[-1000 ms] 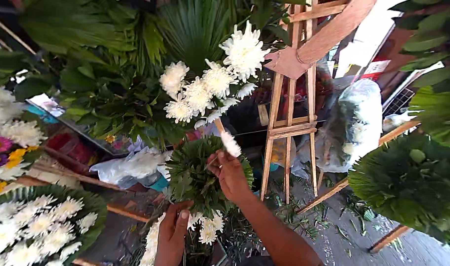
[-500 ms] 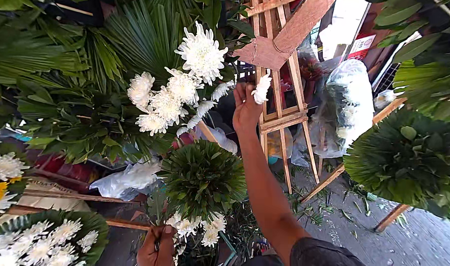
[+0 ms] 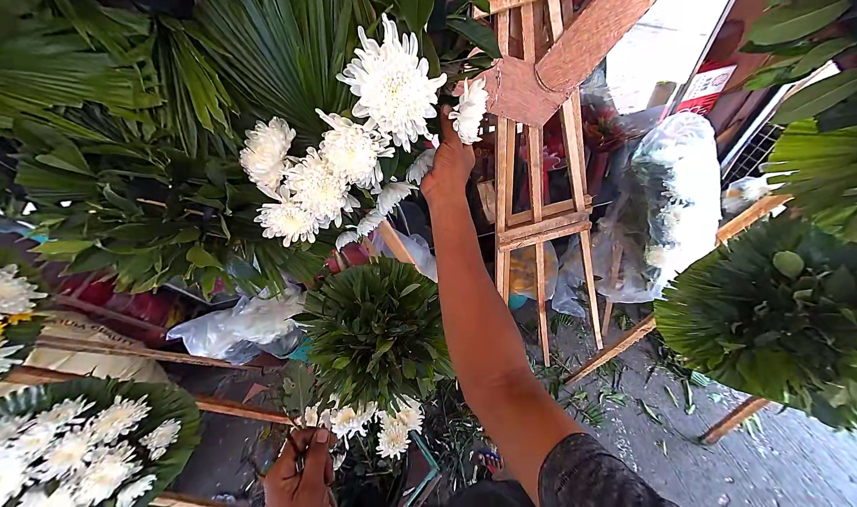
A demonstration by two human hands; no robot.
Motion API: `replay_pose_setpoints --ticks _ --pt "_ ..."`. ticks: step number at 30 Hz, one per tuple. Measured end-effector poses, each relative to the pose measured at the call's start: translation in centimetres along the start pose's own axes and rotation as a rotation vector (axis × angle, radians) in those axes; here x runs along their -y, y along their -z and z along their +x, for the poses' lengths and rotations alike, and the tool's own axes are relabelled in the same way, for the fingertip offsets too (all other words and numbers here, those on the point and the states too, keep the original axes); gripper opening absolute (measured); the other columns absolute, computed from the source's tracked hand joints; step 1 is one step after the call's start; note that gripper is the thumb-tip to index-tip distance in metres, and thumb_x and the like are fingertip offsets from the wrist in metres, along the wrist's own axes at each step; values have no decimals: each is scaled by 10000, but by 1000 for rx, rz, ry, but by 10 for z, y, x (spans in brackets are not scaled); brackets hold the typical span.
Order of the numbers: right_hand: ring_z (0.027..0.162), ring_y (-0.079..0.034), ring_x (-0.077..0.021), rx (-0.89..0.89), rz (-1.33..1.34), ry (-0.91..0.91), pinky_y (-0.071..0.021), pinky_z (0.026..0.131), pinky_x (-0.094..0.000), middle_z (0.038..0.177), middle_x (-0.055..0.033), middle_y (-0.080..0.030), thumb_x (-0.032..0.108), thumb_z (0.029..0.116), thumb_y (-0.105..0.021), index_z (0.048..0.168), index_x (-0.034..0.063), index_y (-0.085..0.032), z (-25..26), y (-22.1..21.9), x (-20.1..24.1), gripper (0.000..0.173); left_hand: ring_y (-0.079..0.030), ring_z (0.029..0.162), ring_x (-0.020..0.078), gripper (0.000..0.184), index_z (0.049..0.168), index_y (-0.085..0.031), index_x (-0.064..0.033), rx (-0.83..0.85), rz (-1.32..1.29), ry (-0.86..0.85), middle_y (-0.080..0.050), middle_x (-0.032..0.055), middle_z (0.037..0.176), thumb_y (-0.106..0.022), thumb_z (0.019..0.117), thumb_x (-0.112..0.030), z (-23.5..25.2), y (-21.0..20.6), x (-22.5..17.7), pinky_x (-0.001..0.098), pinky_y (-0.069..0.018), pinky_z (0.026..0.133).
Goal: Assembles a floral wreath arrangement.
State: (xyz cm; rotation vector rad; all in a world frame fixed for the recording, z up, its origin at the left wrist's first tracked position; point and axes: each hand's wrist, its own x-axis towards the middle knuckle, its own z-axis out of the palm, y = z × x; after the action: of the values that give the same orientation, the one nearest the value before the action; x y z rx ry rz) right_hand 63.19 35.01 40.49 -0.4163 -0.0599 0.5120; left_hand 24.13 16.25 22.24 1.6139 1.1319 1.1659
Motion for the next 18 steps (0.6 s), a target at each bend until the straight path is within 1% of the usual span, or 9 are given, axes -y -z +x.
replay_pose_setpoints --ticks 3,7,11,13,14,15,16,17,18 --pt "1070 -642 -175 36 15 -49 -554 909 -380 1151 -92 -669 191 950 -737 1234 57 -614 4 1 -4 337 -515 456 -3 199 897 -628 -87 0 -12 2 -626 -103 645 -476 1008 -25 2 -2 -1 157 -456 436" --pt "1058 -644 -179 68 -17 -50 -558 895 -380 1148 -96 -668 192 950 -738 1240 58 -606 8 3 -6 345 -507 452 1 194 899 -628 -82 -10 -9 7 -612 -101 633 -480 1013 -31 5 -3 0 161 -450 435" --pt "1001 -647 -179 66 -74 -72 -564 846 -390 1092 -88 -666 203 945 -741 1215 67 -620 8 0 -4 326 -492 457 -1 147 901 -623 -62 -13 77 15 -584 -98 643 -508 993 -62 7 -10 2 173 -451 434" --pt "1025 -654 -202 149 -128 -81 -573 866 -421 1113 -111 -664 213 964 -711 1250 57 -593 6 5 2 347 -491 483 2 116 941 -632 -37 7 149 9 -568 -74 675 -539 982 -92 5 -7 3 181 -451 450" --pt "1054 -652 -205 227 -179 -62 -570 886 -425 1152 -111 -661 228 971 -698 1294 61 -574 2 14 5 385 -508 529 10 133 973 -643 -16 42 194 0 -581 -44 733 -545 980 -106 2 -2 3 188 -467 486" --pt "1131 -633 -206 311 -261 -36 -560 941 -434 1247 -101 -638 264 976 -691 1382 83 -520 -4 30 10 477 -538 592 24 164 1003 -656 3 95 242 -18 -602 -4 797 -545 981 -115 -1 2 4 204 -492 538" --pt "1250 -581 -209 369 -354 -21 -527 1019 -452 1386 -83 -577 308 974 -688 1487 123 -432 -12 52 17 602 -574 675 62 199 1033 -668 32 162 286 -44 -624 53 861 -538 986 -112 -4 4 6 247 -521 613" --pt "1347 -514 -209 395 -429 -15 -482 1075 -467 1498 -57 -499 340 980 -668 1556 167 -350 -22 79 22 680 -615 758 127 217 1062 -676 44 238 325 -69 -653 107 914 -537 992 -107 -7 0 9 322 -548 692" --pt "1392 -480 -208 387 -480 -22 -459 1104 -479 1548 -30 -458 352 999 -626 1568 201 -337 -32 109 25 656 -668 835 210 230 1099 -685 38 324 355 -78 -688 152 974 -546 987 -107 -10 -10 12 429 -575 761"
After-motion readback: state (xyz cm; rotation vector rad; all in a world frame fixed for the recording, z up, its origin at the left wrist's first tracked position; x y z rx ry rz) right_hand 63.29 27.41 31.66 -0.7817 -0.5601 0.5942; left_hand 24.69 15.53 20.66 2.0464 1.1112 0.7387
